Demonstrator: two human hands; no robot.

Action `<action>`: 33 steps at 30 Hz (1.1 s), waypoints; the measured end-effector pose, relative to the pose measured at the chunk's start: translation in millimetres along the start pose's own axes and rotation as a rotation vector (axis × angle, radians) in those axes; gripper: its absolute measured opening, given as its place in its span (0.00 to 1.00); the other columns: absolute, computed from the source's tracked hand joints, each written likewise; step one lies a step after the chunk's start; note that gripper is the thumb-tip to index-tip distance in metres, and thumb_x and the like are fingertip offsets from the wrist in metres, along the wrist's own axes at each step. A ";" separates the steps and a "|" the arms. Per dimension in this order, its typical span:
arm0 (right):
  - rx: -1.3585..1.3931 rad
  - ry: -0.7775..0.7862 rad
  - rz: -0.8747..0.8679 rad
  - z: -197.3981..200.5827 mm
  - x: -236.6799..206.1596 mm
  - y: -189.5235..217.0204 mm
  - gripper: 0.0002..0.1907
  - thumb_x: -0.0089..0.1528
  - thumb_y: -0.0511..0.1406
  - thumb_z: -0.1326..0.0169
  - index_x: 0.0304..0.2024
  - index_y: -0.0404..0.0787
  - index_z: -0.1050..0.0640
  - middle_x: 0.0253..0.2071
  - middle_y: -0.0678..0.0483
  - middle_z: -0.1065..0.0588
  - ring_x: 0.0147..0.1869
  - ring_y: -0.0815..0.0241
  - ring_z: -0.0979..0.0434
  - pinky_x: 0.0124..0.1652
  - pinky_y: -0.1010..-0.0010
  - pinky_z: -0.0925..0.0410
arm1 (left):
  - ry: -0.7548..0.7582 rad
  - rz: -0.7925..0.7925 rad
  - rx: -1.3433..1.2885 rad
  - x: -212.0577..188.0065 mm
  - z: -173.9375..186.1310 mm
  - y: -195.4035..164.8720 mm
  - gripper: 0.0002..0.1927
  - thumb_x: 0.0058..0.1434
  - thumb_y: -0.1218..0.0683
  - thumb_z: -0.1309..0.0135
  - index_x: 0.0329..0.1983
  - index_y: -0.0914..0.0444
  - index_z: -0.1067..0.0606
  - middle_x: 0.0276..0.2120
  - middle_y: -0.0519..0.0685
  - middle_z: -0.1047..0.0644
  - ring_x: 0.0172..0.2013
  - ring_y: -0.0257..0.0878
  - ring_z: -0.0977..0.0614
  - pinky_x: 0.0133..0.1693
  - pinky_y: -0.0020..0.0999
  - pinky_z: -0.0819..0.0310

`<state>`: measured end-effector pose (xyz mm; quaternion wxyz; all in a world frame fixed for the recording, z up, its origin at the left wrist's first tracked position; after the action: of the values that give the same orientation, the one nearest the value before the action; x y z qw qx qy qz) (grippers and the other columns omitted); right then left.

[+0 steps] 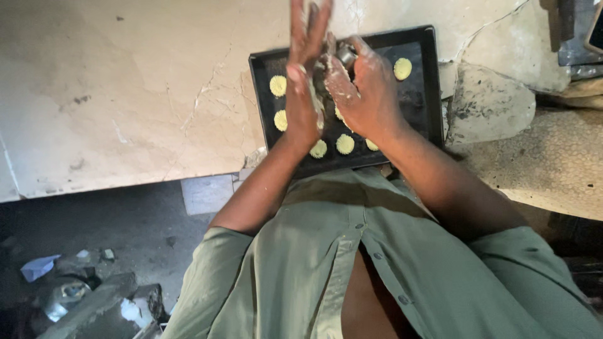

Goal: The person holds a mass of dough and pinches off small portions, pressing each portion into a fluted metal mold and placing the shaped dough pieces onto a baking tray. When a tray is filled, the person sets it on a stack of finished trays and continues filling another tray.

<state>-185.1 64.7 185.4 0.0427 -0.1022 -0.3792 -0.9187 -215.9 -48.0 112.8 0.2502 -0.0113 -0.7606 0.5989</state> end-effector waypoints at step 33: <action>0.427 -0.026 -0.142 -63.4 -42.1 -42.4 0.15 0.72 0.39 0.49 0.48 0.30 0.24 0.31 0.51 0.24 0.32 0.63 0.25 0.57 0.68 0.27 | -0.236 -0.179 -0.640 7.1 30.1 -56.7 0.53 0.62 0.22 0.58 0.82 0.46 0.62 0.78 0.31 0.65 0.79 0.36 0.62 0.81 0.45 0.69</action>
<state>-160.5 50.1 103.1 -0.0065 -0.0756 -0.5717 -0.8169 -218.0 -89.0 162.7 0.1958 0.0471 -0.9314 0.3031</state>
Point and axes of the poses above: each hand's wrist, its own x-axis towards the middle knuckle, its own z-axis out of the back of the hand, y = z × x, the point moved 4 cm from there along x, towards the middle knuckle
